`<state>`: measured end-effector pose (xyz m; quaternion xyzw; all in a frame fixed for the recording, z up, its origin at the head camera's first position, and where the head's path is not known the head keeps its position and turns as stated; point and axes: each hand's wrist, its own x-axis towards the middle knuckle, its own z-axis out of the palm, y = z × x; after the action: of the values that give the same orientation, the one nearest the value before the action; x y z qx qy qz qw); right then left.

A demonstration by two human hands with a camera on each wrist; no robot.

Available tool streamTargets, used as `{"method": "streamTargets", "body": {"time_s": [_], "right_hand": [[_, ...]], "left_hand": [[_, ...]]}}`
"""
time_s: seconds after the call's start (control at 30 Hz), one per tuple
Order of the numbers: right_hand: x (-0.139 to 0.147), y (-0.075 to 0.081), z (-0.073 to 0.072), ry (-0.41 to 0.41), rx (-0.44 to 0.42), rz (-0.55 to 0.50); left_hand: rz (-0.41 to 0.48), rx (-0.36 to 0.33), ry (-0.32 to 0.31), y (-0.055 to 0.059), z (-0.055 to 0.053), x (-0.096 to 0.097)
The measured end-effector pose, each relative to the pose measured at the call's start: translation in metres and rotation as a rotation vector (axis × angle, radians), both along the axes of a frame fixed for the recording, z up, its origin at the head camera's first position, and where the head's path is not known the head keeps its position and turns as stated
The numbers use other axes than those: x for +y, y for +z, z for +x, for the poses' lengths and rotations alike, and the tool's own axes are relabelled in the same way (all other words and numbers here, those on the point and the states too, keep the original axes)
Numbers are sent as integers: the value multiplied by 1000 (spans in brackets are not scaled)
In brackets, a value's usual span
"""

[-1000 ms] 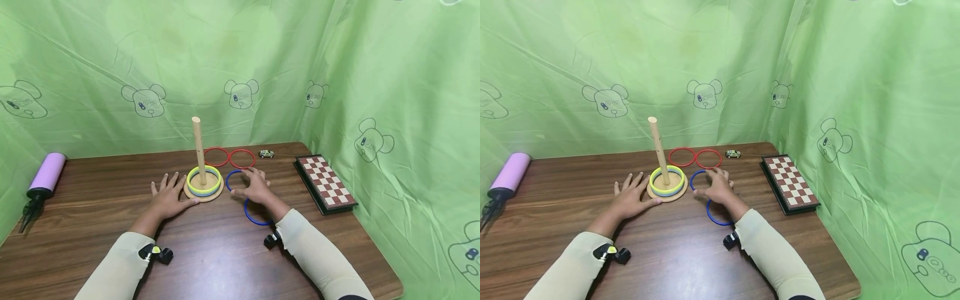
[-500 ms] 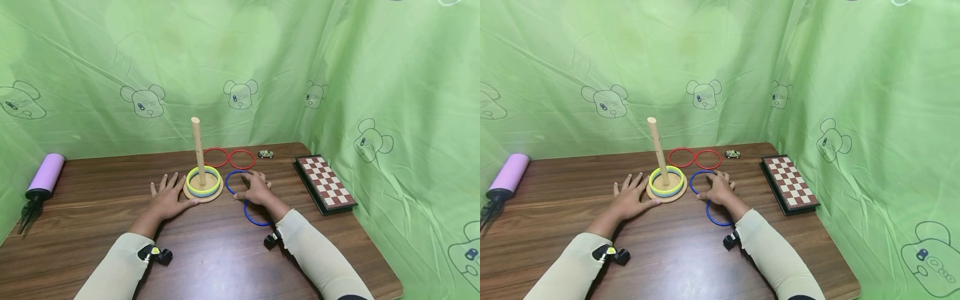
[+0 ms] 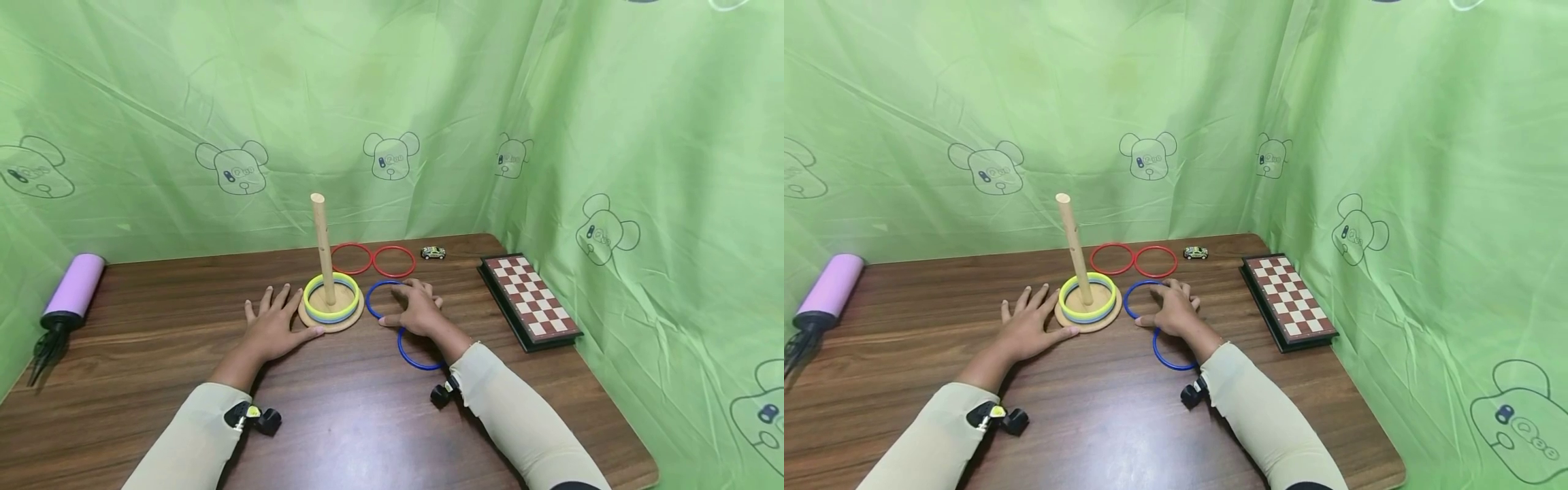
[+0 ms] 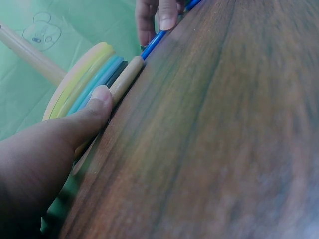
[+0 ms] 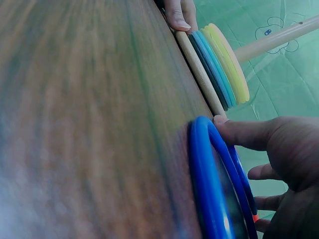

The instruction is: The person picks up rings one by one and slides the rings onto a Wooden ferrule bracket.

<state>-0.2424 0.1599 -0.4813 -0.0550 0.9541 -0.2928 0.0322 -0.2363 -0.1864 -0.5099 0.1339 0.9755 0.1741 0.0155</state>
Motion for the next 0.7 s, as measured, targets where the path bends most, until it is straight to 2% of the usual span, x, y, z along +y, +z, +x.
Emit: {"method": "streamTargets", "body": {"time_s": [0.23,0.47,0.7], "right_hand": [[0,0,1,20,41,-62],[-2,2,2,14,131,-153],[-4,7,2,11,191,-166]], "left_hand": [[6,-10,3,0,1,-1],[5,-5,3,-1,0,-1],[1,-13,2,-2,-2,-1]]}}
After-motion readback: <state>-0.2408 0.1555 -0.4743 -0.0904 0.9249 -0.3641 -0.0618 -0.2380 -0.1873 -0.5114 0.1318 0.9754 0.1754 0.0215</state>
